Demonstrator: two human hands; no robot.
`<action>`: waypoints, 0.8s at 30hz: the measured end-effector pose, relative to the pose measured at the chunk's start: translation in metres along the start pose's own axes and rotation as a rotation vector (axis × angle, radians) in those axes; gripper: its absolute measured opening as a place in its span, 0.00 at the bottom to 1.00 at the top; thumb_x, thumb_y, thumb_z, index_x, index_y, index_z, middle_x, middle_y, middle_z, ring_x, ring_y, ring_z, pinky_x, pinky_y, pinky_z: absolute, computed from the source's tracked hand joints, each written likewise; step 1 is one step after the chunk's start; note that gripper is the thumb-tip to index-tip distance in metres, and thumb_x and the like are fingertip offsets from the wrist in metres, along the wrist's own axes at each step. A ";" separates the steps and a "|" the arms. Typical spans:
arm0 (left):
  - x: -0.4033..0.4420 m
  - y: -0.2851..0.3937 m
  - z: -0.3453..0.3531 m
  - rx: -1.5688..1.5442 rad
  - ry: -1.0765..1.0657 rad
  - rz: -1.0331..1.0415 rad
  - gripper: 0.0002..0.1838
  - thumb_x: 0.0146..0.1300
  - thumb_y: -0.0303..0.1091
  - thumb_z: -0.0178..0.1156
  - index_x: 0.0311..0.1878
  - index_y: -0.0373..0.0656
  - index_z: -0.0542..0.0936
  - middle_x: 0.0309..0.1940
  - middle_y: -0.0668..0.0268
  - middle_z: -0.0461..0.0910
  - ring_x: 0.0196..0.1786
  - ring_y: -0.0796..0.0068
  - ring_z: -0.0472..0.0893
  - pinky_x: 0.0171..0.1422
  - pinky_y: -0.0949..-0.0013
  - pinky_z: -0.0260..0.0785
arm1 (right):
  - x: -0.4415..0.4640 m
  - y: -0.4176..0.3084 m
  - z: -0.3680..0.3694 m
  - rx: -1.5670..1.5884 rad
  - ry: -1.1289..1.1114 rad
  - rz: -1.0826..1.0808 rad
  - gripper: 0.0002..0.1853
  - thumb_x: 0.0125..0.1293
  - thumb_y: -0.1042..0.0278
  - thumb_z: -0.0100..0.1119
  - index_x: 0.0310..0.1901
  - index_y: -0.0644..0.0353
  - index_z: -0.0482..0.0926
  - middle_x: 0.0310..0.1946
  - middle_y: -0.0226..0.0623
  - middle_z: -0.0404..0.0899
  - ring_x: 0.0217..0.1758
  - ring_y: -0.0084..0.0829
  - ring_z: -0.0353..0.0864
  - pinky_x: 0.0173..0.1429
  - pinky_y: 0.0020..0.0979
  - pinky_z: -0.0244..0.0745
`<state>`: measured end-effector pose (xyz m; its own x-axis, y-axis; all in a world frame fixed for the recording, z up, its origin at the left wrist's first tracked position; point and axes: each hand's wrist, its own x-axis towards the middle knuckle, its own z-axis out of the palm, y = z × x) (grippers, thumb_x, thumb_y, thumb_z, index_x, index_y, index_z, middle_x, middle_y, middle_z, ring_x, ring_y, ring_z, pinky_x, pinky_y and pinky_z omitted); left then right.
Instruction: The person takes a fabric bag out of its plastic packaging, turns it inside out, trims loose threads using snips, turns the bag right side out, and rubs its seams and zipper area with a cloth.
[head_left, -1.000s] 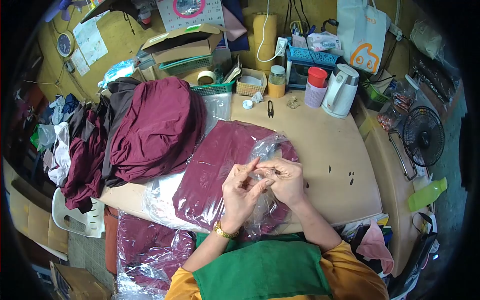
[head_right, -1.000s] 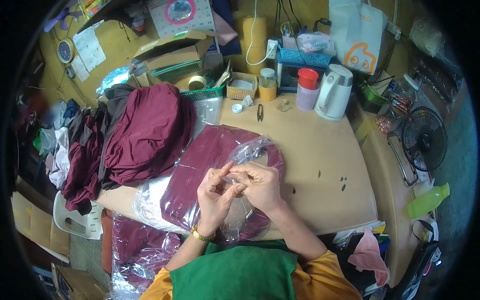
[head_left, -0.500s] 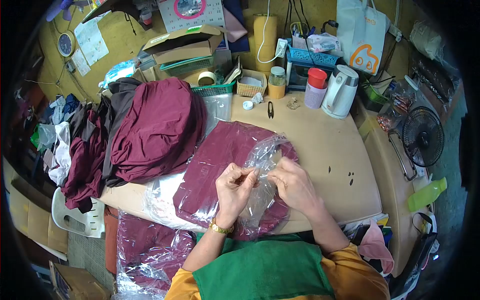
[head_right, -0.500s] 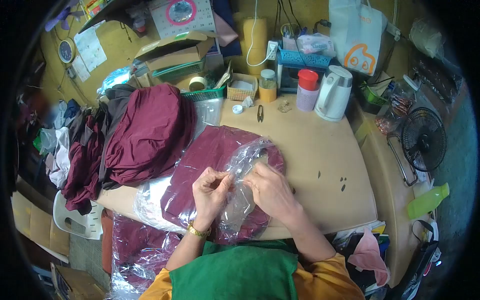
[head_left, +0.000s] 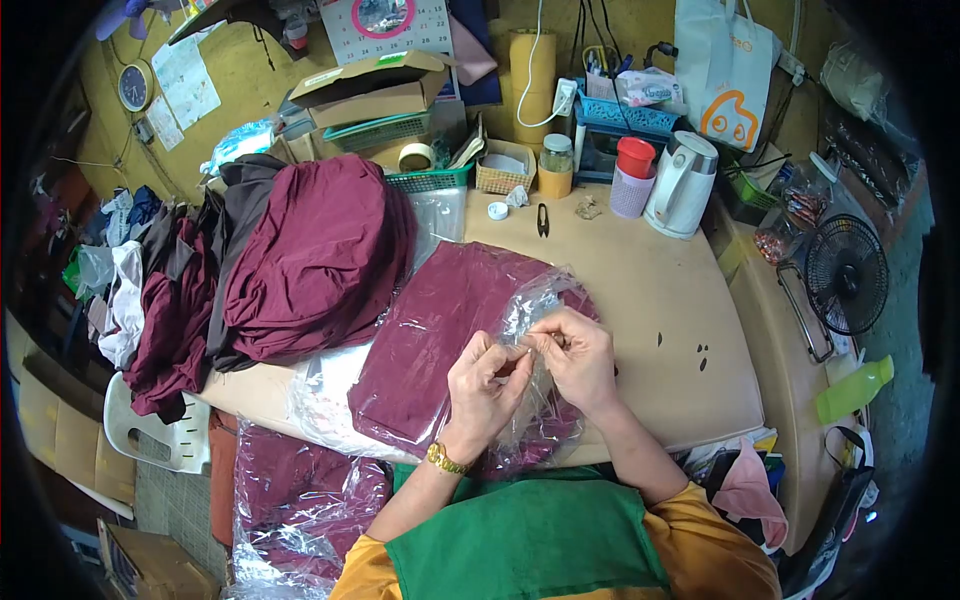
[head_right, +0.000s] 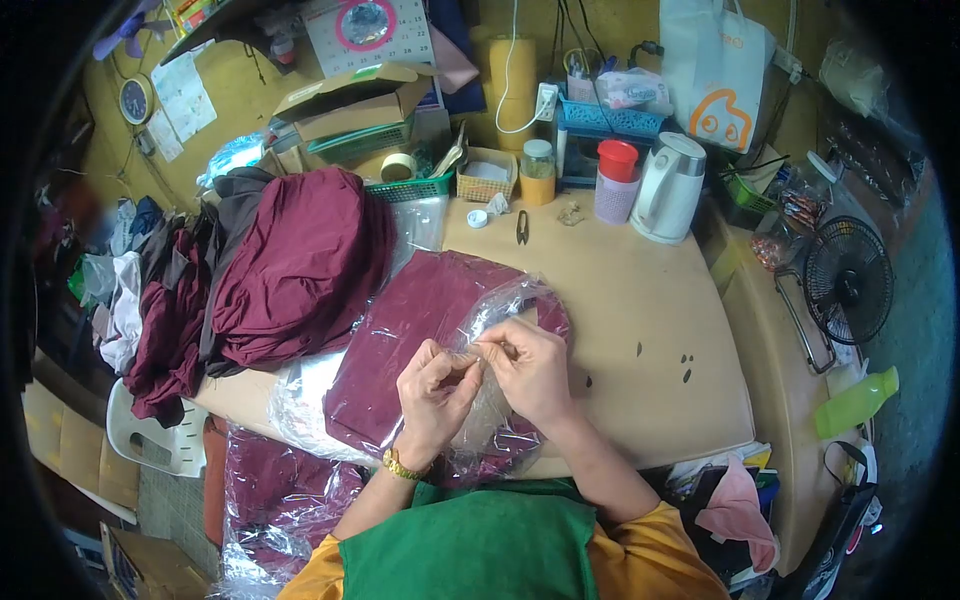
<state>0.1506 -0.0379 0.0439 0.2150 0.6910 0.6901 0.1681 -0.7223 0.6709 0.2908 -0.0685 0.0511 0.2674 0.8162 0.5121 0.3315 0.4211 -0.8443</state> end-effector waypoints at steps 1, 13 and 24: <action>-0.001 0.000 -0.001 -0.001 0.000 -0.001 0.07 0.50 0.20 0.72 0.33 0.37 0.84 0.22 0.66 0.73 0.25 0.75 0.73 0.27 0.71 0.66 | 0.000 -0.004 -0.003 -0.001 0.000 0.001 0.02 0.63 0.83 0.64 0.35 0.68 0.81 0.30 0.35 0.81 0.32 0.18 0.78 0.34 0.22 0.73; 0.002 0.006 -0.007 -0.084 -0.094 -0.045 0.10 0.53 0.18 0.67 0.40 0.36 0.86 0.27 0.61 0.76 0.28 0.73 0.77 0.31 0.73 0.72 | -0.012 -0.003 -0.014 0.392 -0.039 0.350 0.06 0.65 0.82 0.63 0.42 0.67 0.86 0.32 0.39 0.82 0.32 0.21 0.81 0.36 0.21 0.75; -0.001 0.004 -0.006 -0.208 -0.142 -0.153 0.13 0.57 0.19 0.66 0.43 0.32 0.74 0.39 0.62 0.78 0.40 0.78 0.81 0.46 0.74 0.81 | -0.005 -0.006 -0.020 -0.201 -0.146 -0.211 0.03 0.64 0.78 0.64 0.35 0.67 0.80 0.27 0.31 0.76 0.27 0.23 0.74 0.32 0.25 0.70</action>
<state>0.1455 -0.0410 0.0473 0.3376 0.7699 0.5416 0.0114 -0.5786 0.8155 0.3059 -0.0834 0.0566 0.0457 0.7736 0.6320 0.5416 0.5124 -0.6664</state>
